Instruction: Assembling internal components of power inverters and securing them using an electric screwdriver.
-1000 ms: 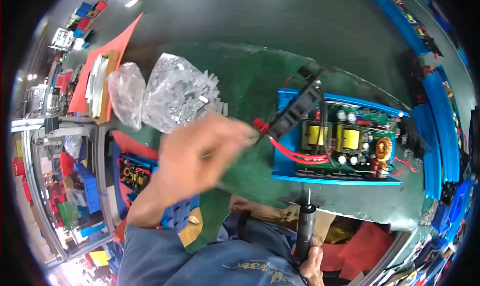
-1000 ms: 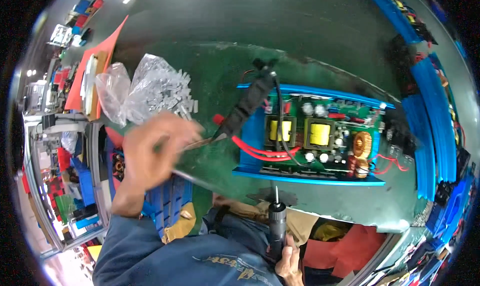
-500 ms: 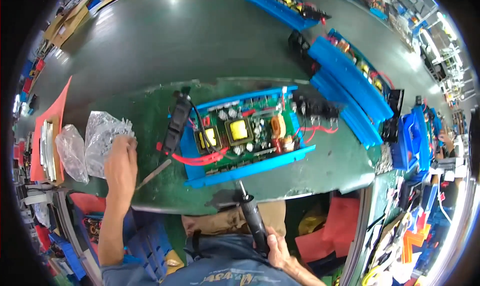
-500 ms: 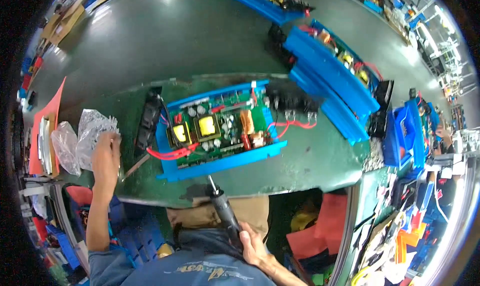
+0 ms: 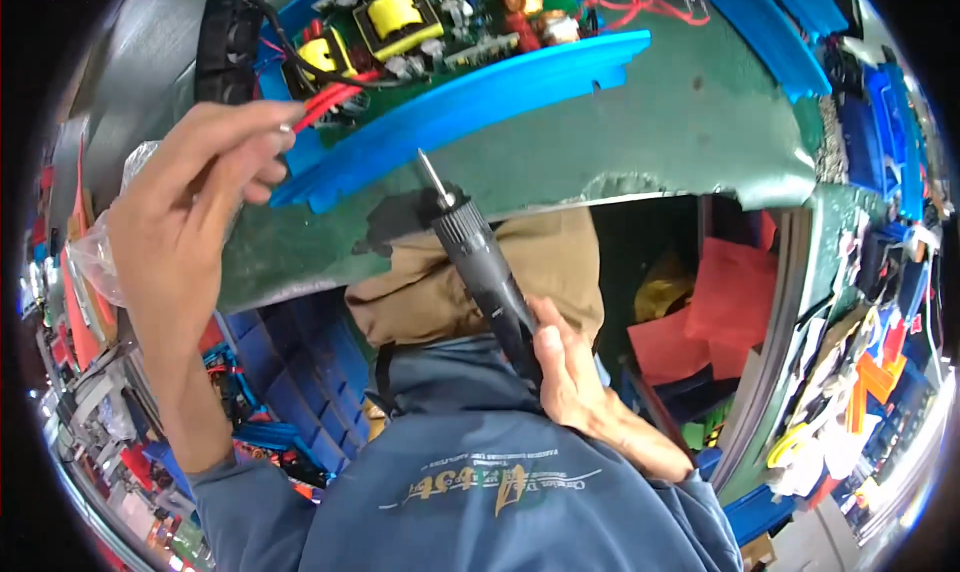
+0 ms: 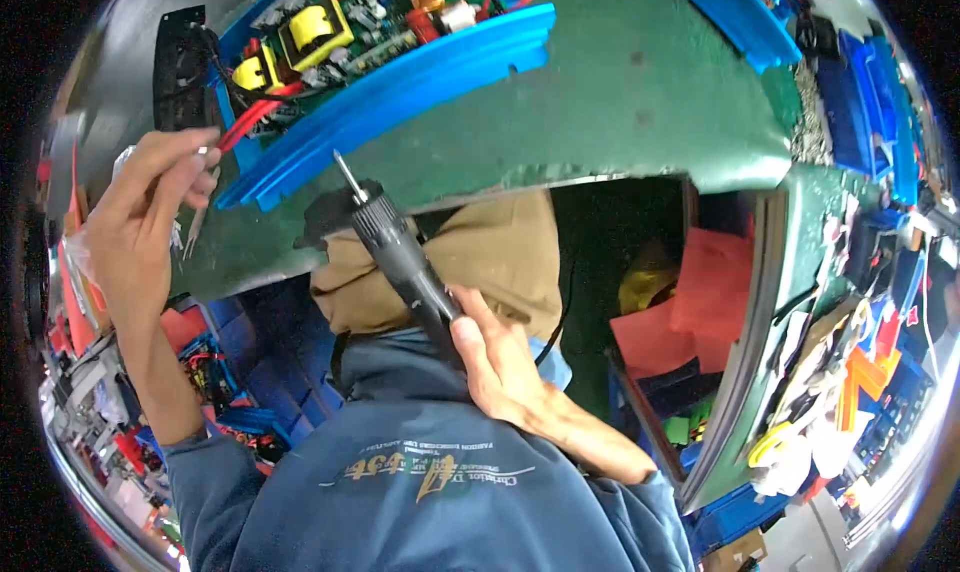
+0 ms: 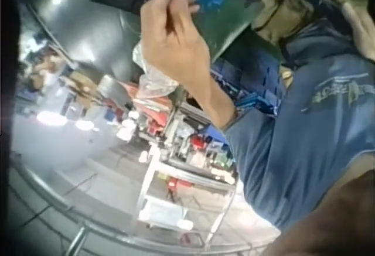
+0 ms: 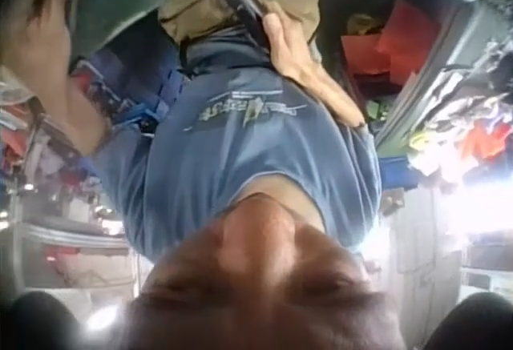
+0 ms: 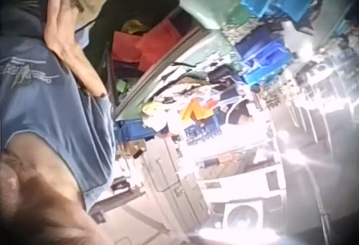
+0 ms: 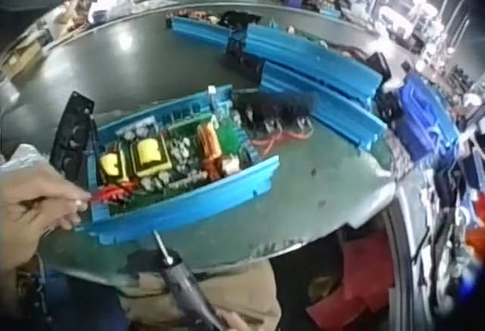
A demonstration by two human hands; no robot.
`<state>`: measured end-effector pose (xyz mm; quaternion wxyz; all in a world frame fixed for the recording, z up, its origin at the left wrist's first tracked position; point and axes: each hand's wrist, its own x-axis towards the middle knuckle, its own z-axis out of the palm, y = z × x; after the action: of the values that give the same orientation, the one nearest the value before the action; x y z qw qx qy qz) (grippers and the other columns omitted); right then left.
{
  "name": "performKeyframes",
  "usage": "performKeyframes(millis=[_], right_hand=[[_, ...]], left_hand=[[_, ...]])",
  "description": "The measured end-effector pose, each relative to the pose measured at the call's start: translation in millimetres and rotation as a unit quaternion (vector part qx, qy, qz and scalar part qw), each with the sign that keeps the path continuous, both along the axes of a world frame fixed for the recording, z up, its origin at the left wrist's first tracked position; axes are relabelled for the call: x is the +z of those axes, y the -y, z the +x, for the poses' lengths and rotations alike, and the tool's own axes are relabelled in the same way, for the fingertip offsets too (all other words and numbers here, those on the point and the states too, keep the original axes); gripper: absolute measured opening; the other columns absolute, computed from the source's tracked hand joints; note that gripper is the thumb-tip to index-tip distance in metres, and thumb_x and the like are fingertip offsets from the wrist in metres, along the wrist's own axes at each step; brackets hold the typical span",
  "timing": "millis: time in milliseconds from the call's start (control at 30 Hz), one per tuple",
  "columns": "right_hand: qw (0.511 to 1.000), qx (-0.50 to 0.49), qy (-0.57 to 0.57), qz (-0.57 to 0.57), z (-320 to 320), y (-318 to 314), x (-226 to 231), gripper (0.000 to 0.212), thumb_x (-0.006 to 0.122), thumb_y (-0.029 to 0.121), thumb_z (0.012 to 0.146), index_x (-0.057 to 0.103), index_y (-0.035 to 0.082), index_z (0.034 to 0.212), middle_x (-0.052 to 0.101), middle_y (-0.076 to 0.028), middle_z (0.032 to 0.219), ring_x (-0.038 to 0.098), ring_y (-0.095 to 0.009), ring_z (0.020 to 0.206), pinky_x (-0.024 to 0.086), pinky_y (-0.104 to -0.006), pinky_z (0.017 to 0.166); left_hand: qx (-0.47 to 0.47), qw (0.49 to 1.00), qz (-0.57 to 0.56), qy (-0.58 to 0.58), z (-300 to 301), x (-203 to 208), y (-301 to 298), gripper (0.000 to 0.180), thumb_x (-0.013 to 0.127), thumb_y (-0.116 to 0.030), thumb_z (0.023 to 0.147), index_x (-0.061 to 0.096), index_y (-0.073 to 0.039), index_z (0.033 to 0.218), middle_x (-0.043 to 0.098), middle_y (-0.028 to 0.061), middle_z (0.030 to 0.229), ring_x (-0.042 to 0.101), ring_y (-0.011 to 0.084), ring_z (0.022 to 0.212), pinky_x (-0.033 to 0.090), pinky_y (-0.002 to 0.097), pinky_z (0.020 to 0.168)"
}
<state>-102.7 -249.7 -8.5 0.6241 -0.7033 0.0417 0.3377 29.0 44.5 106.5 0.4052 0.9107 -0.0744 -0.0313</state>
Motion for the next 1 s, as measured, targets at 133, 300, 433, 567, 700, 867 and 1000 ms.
performKeyframes(millis=[133,300,433,567,700,867,1000], right_hand=[[0.999,0.012,0.039,-0.008,6,-4,4,0.044,0.038,0.03,0.108,0.045,0.004,0.143,0.063,-0.025,0.08,0.063,-0.045,0.072,0.049,-0.0456,0.072],[0.999,0.012,0.033,-0.014,8,-8,7,0.042,0.04,0.03,0.109,0.047,0.003,0.141,0.064,-0.025,0.077,0.066,-0.046,0.075,0.05,-0.0499,0.067],[0.996,0.0,0.087,-0.031,11,-13,6,0.047,0.037,0.031,0.11,0.051,-0.004,0.137,0.059,-0.017,0.072,0.059,-0.027,0.062,0.047,-0.0379,0.063],[0.989,0.01,0.136,-0.063,11,-14,6,0.046,0.039,0.032,0.11,0.052,-0.003,0.137,0.061,-0.02,0.074,0.065,-0.033,0.067,0.049,-0.0406,0.064],[0.984,-0.005,0.167,-0.063,8,-16,-1,0.044,0.04,0.031,0.109,0.052,-0.002,0.137,0.064,-0.022,0.078,0.068,-0.039,0.072,0.051,-0.0424,0.067],[0.986,-0.01,0.154,-0.065,13,-21,0,0.041,0.041,0.03,0.109,0.053,0.0,0.135,0.066,-0.023,0.084,0.068,-0.04,0.078,0.052,-0.0441,0.073],[0.994,-0.002,0.1,-0.041,14,-26,4,0.043,0.038,0.035,0.11,0.056,0.001,0.129,0.066,-0.018,0.083,0.067,-0.029,0.077,0.05,-0.0398,0.072]], left_hand=[[0.017,0.999,0.023,0.013,3,-10,12,0.02,0.064,-0.007,0.099,0.071,0.001,0.115,0.072,0.0063,0.099,0.067,0.0118,0.085,0.051,0.0238,0.075],[-0.026,0.976,0.208,0.05,10,0,32,0.014,0.067,-0.007,0.095,0.072,0.0,0.106,0.072,0.0062,0.104,0.068,0.0146,0.087,0.051,0.0263,0.077],[-0.123,0.922,0.32,0.181,20,-7,32,0.015,0.072,-0.002,0.087,0.071,0.002,0.101,0.062,0.0108,0.137,0.064,0.0248,0.109,0.05,0.0334,0.094],[-0.211,0.861,0.4,0.234,30,-11,37,0.011,0.07,-0.001,0.088,0.071,0.003,0.099,0.058,0.0106,0.145,0.057,0.0295,0.127,0.045,0.0379,0.104],[-0.222,0.894,0.347,0.175,42,-17,30,0.013,0.07,-0.001,0.088,0.07,0.004,0.101,0.056,0.0103,0.147,0.054,0.0299,0.133,0.043,0.0385,0.109],[-0.215,0.901,0.348,0.142,43,-18,34,0.014,0.068,0.003,0.088,0.069,0.005,0.101,0.053,0.0127,0.149,0.055,0.0311,0.134,0.044,0.0379,0.109],[-0.204,0.93,0.285,0.111,41,-20,33,0.013,0.067,0.008,0.086,0.067,0.007,0.099,0.049,0.0162,0.151,0.057,0.0315,0.131,0.047,0.0373,0.109]])
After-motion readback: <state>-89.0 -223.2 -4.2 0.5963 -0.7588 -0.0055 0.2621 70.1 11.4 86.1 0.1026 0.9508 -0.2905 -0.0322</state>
